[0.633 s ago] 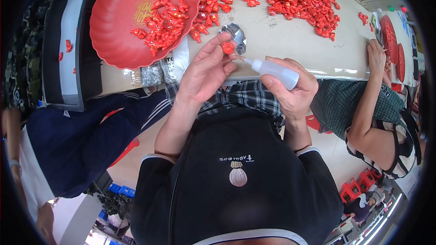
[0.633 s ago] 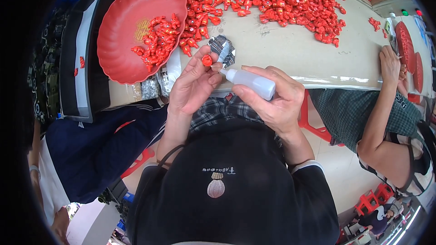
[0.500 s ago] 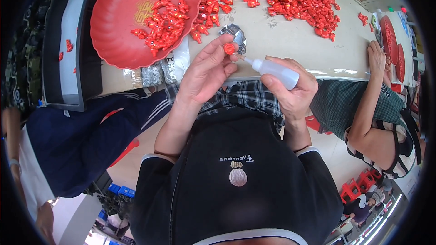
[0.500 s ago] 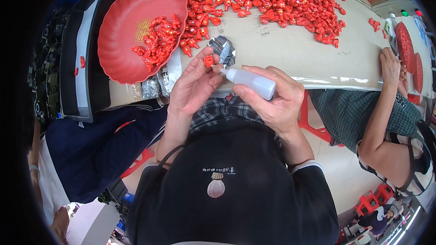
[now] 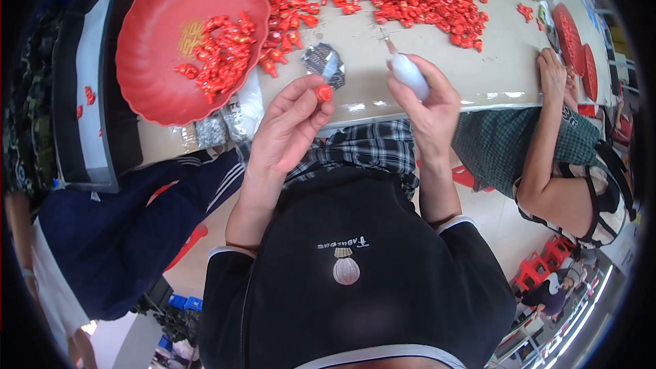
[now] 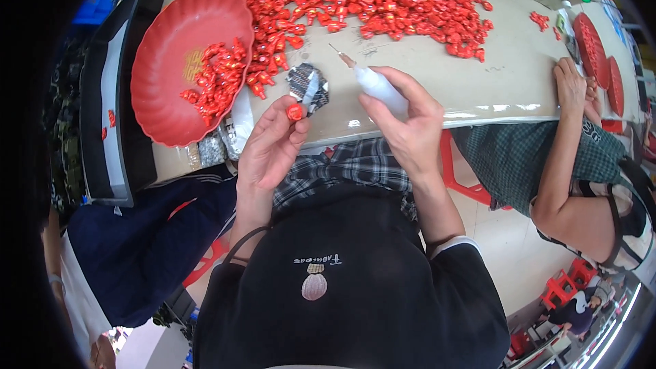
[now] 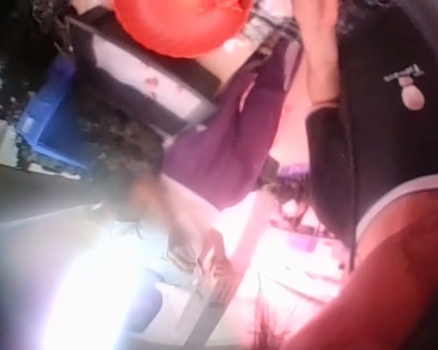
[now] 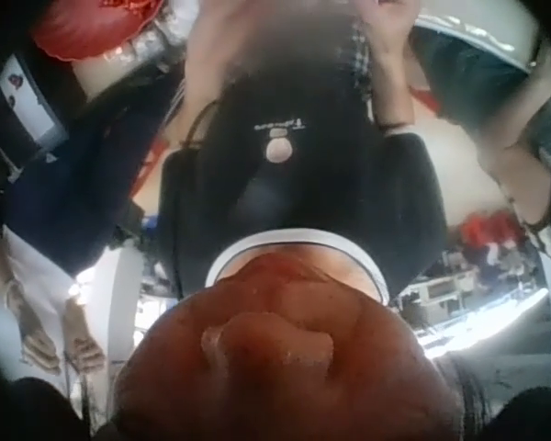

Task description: The person applies glue from a glue bottle to small red plastic components, then attaches them to a larger base.

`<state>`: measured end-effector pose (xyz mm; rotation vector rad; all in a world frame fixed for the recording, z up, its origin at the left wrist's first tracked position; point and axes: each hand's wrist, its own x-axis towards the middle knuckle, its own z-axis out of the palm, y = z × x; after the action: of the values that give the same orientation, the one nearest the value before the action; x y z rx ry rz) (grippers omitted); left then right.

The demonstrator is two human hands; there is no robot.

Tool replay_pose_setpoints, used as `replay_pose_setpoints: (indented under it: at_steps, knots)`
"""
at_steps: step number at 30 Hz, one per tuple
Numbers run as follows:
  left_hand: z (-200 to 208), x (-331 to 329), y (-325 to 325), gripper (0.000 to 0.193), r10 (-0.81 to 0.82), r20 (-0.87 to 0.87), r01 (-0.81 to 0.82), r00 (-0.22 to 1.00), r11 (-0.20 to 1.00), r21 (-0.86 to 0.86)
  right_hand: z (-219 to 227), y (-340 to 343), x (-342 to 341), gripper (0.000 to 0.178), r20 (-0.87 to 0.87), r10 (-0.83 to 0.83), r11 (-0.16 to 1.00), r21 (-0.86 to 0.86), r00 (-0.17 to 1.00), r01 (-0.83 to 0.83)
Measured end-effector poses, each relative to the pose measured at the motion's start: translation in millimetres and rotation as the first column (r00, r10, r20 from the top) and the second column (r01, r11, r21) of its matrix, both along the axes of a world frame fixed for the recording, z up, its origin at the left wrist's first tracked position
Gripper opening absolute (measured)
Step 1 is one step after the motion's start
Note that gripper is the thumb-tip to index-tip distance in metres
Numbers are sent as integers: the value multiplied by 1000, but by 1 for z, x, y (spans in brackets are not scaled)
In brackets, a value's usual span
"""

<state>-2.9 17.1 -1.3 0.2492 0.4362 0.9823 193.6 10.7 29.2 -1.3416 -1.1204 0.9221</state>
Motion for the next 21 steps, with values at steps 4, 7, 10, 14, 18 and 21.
replay_pose_setpoints:
  at_steps: [4,7,10,14,18,21]
  knots:
    - [0,1,-3,25,-10,-40,10,999,1000,-17,-20,23,2,30,468,12,970,208,884,-123]
    - [2,3,-5,23,-4,-27,4,1000,1000,-7,-30,29,-9,33,368,39,996,60,929,-65]
    - [2,5,-6,23,7,-53,-7,999,1000,-6,-26,30,-9,36,349,98,991,54,932,-125]
    - [3,3,-7,24,-23,-42,23,999,1000,12,-13,29,7,28,309,54,989,117,950,-94]
    - [2,5,-7,24,-39,-33,40,999,999,12,-19,52,34,17,609,-159,985,153,777,81]
    - [3,7,-7,24,-55,-33,55,998,998,6,-29,63,38,19,710,-246,963,259,660,81]
